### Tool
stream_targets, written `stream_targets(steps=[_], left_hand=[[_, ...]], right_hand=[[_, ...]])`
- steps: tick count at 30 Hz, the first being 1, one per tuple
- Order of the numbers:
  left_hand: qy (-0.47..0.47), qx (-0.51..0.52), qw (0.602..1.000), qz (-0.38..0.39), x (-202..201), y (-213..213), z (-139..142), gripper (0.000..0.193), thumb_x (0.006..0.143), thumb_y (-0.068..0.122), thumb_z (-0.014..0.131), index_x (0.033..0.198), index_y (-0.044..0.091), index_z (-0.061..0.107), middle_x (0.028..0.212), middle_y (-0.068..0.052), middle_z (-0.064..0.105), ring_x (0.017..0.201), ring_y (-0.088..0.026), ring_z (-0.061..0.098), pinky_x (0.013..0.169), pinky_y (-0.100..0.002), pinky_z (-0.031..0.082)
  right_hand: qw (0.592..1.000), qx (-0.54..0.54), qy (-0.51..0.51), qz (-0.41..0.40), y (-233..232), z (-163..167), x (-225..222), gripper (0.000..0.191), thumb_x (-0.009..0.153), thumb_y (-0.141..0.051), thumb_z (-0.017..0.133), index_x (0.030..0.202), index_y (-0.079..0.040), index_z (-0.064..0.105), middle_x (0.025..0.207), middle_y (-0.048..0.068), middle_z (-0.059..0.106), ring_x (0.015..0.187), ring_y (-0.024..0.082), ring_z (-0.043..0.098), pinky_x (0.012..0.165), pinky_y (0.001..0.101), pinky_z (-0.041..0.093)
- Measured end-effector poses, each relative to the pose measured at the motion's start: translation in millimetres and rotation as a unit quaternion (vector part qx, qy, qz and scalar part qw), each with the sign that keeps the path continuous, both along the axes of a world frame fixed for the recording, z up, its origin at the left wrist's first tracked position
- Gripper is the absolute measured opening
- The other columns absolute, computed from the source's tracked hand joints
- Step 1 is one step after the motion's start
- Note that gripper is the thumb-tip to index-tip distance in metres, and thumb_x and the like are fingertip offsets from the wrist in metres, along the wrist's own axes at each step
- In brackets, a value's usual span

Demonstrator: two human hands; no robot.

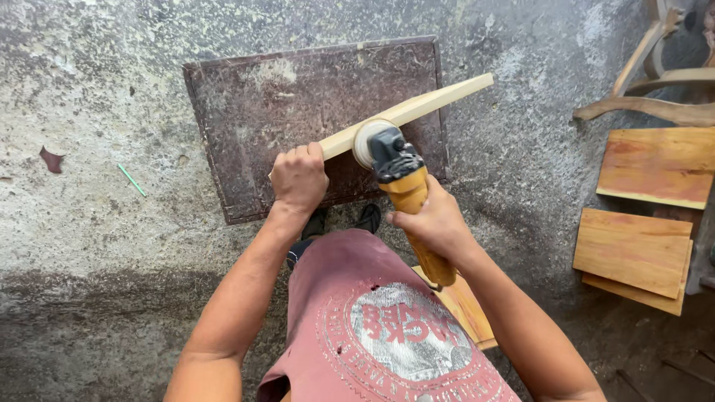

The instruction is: The person applies wood filler to a paneled wooden door using a putty knife, then carries a paint can and brush across the workshop, places wooden boards into a shelf frame, and carries wood strips to a work table. They then sand the edge of a wooden board with an angle grinder, rotating the board to sand along its length.

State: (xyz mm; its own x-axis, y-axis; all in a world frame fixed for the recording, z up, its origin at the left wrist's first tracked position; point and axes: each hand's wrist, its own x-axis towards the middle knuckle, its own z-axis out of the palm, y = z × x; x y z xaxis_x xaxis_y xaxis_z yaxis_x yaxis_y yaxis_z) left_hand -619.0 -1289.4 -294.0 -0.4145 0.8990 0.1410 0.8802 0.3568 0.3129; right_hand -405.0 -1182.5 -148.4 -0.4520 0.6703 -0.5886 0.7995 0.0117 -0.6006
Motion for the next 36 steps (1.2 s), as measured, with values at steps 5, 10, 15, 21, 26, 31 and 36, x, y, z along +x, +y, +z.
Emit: stream_targets(steps=[5, 10, 15, 21, 26, 31, 36], left_hand=[[-0.006, 0.035, 0.999, -0.002, 8, -10, -1, 0.004, 0.078, 0.005, 0.061, 0.081, 0.007, 0.064, 0.075, -0.014, 0.070, 0.069, -0.030, 0.070, 0.067, -0.042, 0.055], [-0.024, 0.038, 0.999, -0.013, 11, -12, 0, 0.005, 0.081, 0.003, 0.061, 0.079, 0.007, 0.064, 0.073, -0.014, 0.069, 0.067, -0.030, 0.070, 0.066, -0.043, 0.054], [-0.020, 0.052, 0.998, -0.018, 7, -11, 0, 0.006, 0.079, 0.001, 0.061, 0.080, 0.006, 0.065, 0.074, -0.015, 0.070, 0.068, -0.030, 0.071, 0.065, -0.042, 0.055], [-0.032, 0.003, 0.999, -0.035, -2, -9, 1, 0.009, 0.072, 0.002, 0.063, 0.080, 0.005, 0.066, 0.077, -0.016, 0.072, 0.070, -0.034, 0.070, 0.065, -0.046, 0.054], [-0.076, -0.017, 0.993, -0.091, 49, 55, -17, 0.019, 0.072, -0.001, 0.059, 0.089, 0.002, 0.069, 0.079, -0.022, 0.070, 0.074, -0.038, 0.069, 0.069, -0.049, 0.055], [-0.085, -0.020, 0.972, -0.220, 143, 174, -16, 0.011, 0.089, 0.004, 0.058, 0.090, 0.002, 0.069, 0.070, -0.017, 0.069, 0.059, -0.030, 0.069, 0.055, -0.046, 0.057], [-0.131, -0.006, 0.964, -0.229, 95, 187, 39, 0.013, 0.092, 0.015, 0.065, 0.084, 0.005, 0.068, 0.071, -0.012, 0.069, 0.057, -0.024, 0.069, 0.051, -0.040, 0.058]], right_hand=[[0.998, -0.040, 0.016, -0.042, 21, -4, 13, 0.061, 0.067, -0.019, 0.085, 0.120, -0.005, 0.058, 0.100, 0.008, 0.070, 0.088, 0.019, 0.070, 0.081, 0.0367, 0.059], [0.992, -0.038, 0.064, -0.103, 71, -12, 46, 0.054, 0.070, -0.015, 0.083, 0.118, -0.005, 0.059, 0.098, 0.007, 0.068, 0.083, 0.018, 0.069, 0.076, 0.0356, 0.059], [0.981, -0.029, 0.057, -0.181, 122, -16, 85, 0.046, 0.075, -0.013, 0.081, 0.113, -0.003, 0.057, 0.091, 0.008, 0.066, 0.076, 0.019, 0.070, 0.070, 0.0347, 0.063], [0.956, -0.003, 0.152, -0.250, 161, -23, 145, 0.030, 0.087, -0.010, 0.080, 0.108, 0.003, 0.063, 0.087, 0.005, 0.068, 0.070, 0.017, 0.069, 0.063, 0.0329, 0.057], [0.927, 0.023, 0.169, -0.333, 111, -24, 205, 0.034, 0.084, -0.008, 0.078, 0.113, 0.002, 0.062, 0.084, 0.008, 0.068, 0.066, 0.020, 0.068, 0.059, 0.0354, 0.058], [0.887, 0.044, 0.202, -0.413, 43, -21, 238, 0.041, 0.083, -0.005, 0.077, 0.119, 0.000, 0.059, 0.091, 0.008, 0.068, 0.070, 0.020, 0.070, 0.061, 0.0353, 0.059], [0.867, 0.084, 0.240, -0.428, 9, 11, 259, 0.048, 0.082, 0.001, 0.076, 0.126, 0.000, 0.057, 0.094, 0.009, 0.066, 0.071, 0.022, 0.069, 0.065, 0.0367, 0.060]])
